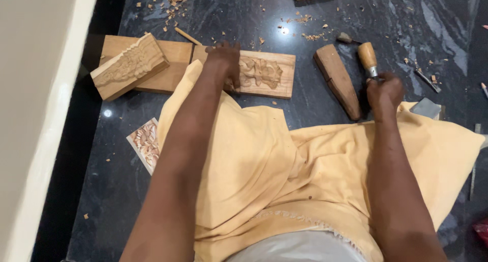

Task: The person carves a decorative pattern into a rectangular wooden block using a chisel and a wooden mallet. They repeatedly strike the chisel to remove wood shavings and refine the design, occasionally pausing to clear debris and inspect the progress.

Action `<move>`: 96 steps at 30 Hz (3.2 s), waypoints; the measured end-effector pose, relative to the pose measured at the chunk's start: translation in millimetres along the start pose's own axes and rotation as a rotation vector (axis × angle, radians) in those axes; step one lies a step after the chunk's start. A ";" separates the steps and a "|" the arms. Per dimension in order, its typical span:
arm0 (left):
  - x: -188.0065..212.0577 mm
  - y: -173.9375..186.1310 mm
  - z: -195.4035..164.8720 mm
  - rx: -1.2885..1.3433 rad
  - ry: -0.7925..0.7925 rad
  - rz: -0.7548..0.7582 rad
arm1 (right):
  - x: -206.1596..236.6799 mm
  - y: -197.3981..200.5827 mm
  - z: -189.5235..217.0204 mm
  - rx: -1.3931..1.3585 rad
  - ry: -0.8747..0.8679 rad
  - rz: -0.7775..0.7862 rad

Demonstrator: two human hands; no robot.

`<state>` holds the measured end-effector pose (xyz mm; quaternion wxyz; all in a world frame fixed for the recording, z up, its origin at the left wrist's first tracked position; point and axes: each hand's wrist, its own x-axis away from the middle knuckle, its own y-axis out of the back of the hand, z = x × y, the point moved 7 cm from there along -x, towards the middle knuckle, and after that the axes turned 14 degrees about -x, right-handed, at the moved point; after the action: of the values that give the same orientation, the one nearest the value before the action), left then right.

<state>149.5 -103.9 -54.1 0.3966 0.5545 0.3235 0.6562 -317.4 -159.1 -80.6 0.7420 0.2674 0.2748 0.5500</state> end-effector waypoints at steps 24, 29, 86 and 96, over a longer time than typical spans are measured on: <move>3.0 30.4 -29.0 0.349 0.039 -0.419 | 4.4 4.6 32.9 -1.451 -0.320 0.249; 28.8 74.3 -119.3 1.230 -0.076 -0.599 | 51.2 -5.9 103.8 -1.171 -0.086 0.361; 24.3 79.3 -222.4 0.924 -0.453 -1.057 | 86.0 49.2 45.0 -0.857 -0.233 0.262; 34.4 80.3 -212.5 0.931 -0.394 -1.103 | 108.7 91.4 89.0 -0.709 0.033 -0.139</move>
<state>-75.1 -108.6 -5.8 0.4432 0.5297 0.7218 0.0458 -289.6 -39.8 33.8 0.8198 -0.0348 0.0965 0.5634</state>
